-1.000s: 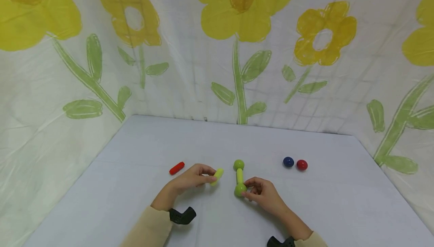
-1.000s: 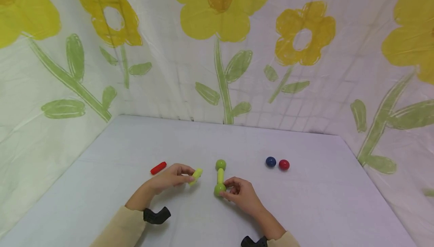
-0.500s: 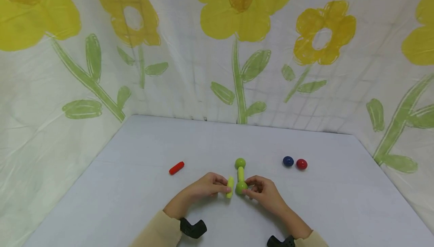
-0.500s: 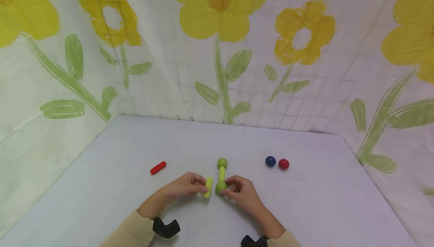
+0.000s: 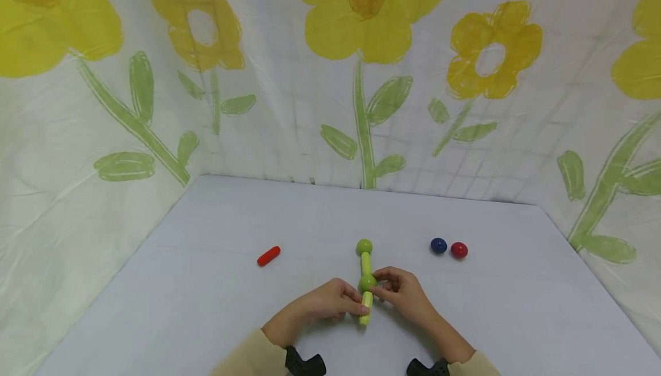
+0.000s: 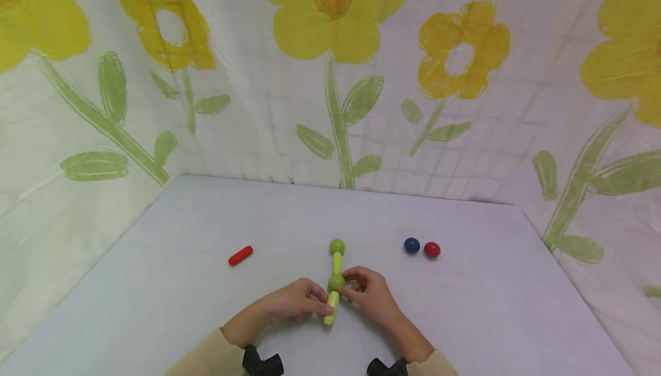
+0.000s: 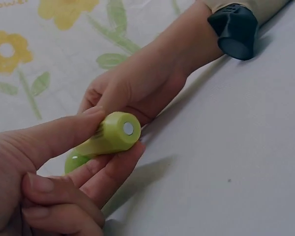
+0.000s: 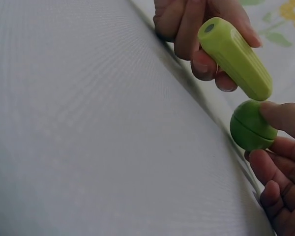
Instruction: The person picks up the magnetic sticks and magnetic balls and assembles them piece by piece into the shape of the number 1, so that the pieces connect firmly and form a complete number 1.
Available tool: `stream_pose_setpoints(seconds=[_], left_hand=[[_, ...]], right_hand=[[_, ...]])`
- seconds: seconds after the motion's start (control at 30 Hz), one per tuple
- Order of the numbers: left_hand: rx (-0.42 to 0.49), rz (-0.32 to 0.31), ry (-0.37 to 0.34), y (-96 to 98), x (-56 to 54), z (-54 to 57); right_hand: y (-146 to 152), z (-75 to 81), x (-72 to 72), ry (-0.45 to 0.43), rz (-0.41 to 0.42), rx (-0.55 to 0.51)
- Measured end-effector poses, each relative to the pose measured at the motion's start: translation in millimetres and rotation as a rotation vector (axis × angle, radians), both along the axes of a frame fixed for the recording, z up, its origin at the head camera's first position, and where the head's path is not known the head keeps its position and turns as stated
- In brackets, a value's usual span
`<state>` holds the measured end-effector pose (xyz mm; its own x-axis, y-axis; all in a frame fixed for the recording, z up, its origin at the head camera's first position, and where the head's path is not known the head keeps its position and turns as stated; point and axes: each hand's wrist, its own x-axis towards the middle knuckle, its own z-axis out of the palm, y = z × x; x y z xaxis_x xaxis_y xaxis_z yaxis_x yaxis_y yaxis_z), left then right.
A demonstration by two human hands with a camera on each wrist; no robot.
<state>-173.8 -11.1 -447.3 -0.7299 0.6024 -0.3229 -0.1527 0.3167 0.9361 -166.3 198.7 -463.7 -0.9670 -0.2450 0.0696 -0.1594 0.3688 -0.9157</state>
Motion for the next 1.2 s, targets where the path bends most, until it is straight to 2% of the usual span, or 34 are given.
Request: stream_pose_setpoints(seconds=[0.17, 0.43, 0.73, 1.2], left_hand=[[0.004, 0.049, 0.006, 2.5, 2.2, -1.2], [-0.008, 0.062, 0.019, 4.0, 2.1, -2.0], [-0.041, 0.138, 0.053, 10.4, 7.0, -1.9], [-0.048, 0.145, 0.055, 11.2, 6.3, -4.3]], right_hand=[[-2.1, -0.4, -1.7, 0.006, -0.001, -0.010], [-2.9, -1.7, -4.0, 0.024, -0.013, 0.011], [-1.7, -2.7, -2.8, 0.006, -0.018, -0.003], [0.4, -1.8, -2.1, -0.004, 0.009, -0.009]])
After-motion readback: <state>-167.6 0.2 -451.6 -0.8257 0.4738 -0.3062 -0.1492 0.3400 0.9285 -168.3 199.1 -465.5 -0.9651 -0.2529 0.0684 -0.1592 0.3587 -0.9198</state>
